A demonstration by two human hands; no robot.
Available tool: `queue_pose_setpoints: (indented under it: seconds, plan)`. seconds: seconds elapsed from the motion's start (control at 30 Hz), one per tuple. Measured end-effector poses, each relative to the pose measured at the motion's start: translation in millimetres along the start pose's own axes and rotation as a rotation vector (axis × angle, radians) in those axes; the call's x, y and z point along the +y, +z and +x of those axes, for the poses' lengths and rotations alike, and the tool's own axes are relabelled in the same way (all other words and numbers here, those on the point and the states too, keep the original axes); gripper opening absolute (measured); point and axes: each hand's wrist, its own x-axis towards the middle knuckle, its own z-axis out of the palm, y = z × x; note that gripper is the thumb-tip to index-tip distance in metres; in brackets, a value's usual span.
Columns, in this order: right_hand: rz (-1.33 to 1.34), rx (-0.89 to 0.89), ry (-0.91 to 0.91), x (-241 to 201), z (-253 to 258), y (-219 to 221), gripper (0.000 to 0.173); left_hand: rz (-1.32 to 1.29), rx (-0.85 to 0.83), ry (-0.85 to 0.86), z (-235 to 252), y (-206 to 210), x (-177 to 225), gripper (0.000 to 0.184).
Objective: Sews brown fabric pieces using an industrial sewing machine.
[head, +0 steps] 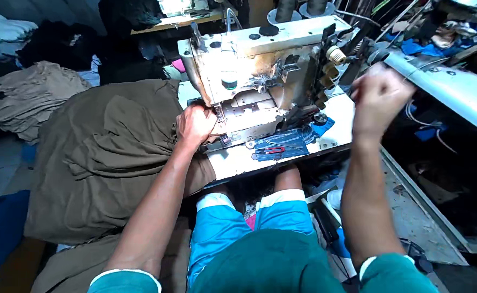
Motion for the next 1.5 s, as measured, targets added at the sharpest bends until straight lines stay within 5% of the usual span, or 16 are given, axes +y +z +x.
queue_pose_setpoints:
  seconds: [0.17,0.37,0.47,0.63,0.83,1.03,1.23,1.33,1.5]
  plan:
    - [-0.117,-0.509,-0.234,54.7,-111.1,91.6,0.02,-0.019,-0.093,0.08,7.0,-12.6,-7.6,0.043]
    - [-0.301,-0.79,-0.339,73.2,-124.7,122.1,0.026,0.051,-0.075,0.306,33.3,-9.9,-35.2,0.042]
    - [-0.342,-0.793,-0.382,72.6,-120.7,121.1,0.026,-0.008,-0.035,0.347,40.2,-8.7,-34.1,0.04]
    - [-0.343,-0.772,-0.402,75.1,-119.9,126.0,0.027,-0.197,-0.157,0.174,46.2,-24.2,-23.7,0.042]
    - [-0.288,-0.696,-0.366,81.4,-124.6,132.9,0.026,-0.264,0.047,0.415,88.2,26.3,-62.8,0.059]
    - [-0.251,-0.645,-0.405,87.3,-130.2,133.5,0.027,-0.175,0.014,0.22,93.1,26.2,-55.3,0.071]
    - [-0.127,-0.593,-0.51,92.3,-129.6,140.9,0.027,0.016,0.08,0.152,110.4,14.8,-42.2,0.043]
    - [-0.026,-0.528,-0.558,84.8,-131.3,143.8,0.026,0.128,-0.143,-0.078,104.1,-25.8,-16.4,0.036]
    - [0.115,-0.452,-0.561,68.7,-131.0,139.1,0.024,0.051,0.006,-0.126,71.3,-44.0,-62.2,0.032]
